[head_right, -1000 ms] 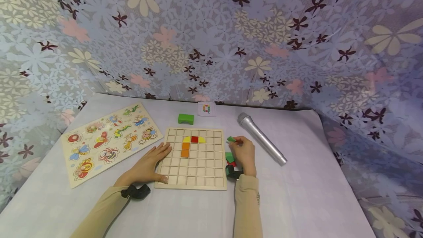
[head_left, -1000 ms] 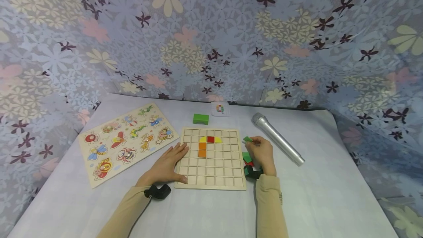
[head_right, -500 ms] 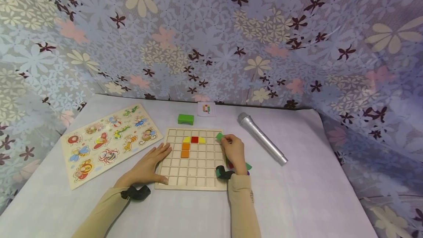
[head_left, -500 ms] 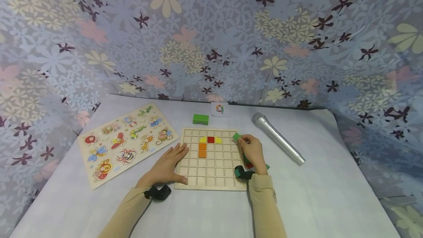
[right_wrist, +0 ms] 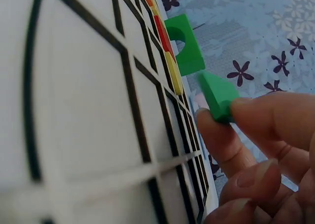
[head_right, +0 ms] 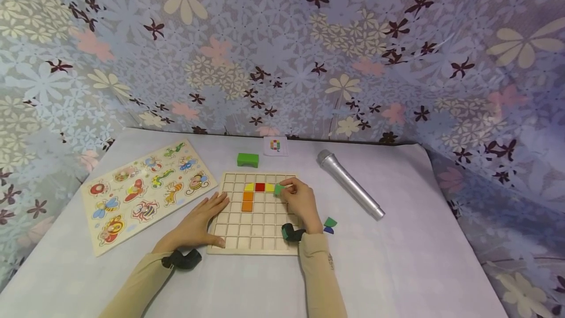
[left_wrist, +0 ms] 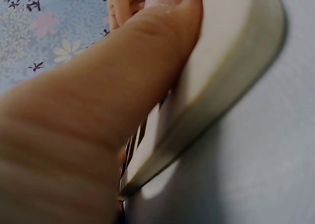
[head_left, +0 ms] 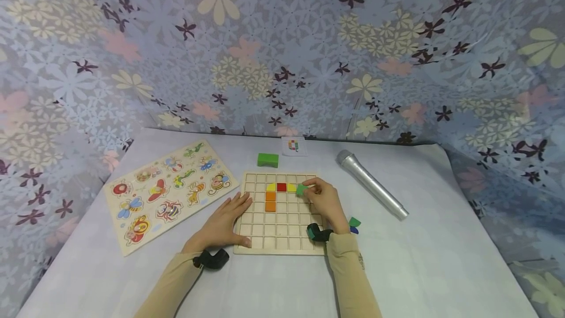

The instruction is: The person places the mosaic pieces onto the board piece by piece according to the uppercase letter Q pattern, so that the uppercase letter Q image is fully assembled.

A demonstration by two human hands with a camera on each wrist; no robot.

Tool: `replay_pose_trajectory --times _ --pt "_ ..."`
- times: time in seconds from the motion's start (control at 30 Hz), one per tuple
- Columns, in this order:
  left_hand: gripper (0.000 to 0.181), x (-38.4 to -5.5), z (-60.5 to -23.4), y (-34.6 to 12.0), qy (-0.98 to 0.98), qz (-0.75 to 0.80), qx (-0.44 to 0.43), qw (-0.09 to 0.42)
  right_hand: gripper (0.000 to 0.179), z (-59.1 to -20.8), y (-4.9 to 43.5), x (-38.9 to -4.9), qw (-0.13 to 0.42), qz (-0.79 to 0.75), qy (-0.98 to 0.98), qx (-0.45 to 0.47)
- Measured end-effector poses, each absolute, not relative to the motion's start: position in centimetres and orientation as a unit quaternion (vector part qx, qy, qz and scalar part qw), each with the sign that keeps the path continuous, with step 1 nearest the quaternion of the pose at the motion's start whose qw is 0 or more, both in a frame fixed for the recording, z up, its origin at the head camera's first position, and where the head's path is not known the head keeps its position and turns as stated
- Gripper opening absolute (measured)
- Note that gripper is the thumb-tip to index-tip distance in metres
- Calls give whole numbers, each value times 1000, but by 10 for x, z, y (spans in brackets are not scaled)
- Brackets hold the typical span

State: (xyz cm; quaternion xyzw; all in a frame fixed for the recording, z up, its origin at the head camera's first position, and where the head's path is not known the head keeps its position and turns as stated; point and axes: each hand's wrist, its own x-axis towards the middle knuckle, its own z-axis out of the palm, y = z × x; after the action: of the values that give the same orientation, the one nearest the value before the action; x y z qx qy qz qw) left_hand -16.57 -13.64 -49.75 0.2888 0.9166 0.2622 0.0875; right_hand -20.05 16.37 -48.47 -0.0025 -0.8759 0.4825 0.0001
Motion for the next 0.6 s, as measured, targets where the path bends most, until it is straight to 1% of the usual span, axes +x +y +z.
replay_pose_trajectory --times 0.2,0.37,0.6 --pt "113 -166 -499 -138 916 262 292 85 20 -485 155 -200 10 445 -895 25" --pt "113 -168 -501 -138 915 266 292 81 18 -486 147 -199 6 412 -910 40" --pt "113 -167 -501 -138 915 267 289 85 17 -487 143 -198 1 389 -920 41"
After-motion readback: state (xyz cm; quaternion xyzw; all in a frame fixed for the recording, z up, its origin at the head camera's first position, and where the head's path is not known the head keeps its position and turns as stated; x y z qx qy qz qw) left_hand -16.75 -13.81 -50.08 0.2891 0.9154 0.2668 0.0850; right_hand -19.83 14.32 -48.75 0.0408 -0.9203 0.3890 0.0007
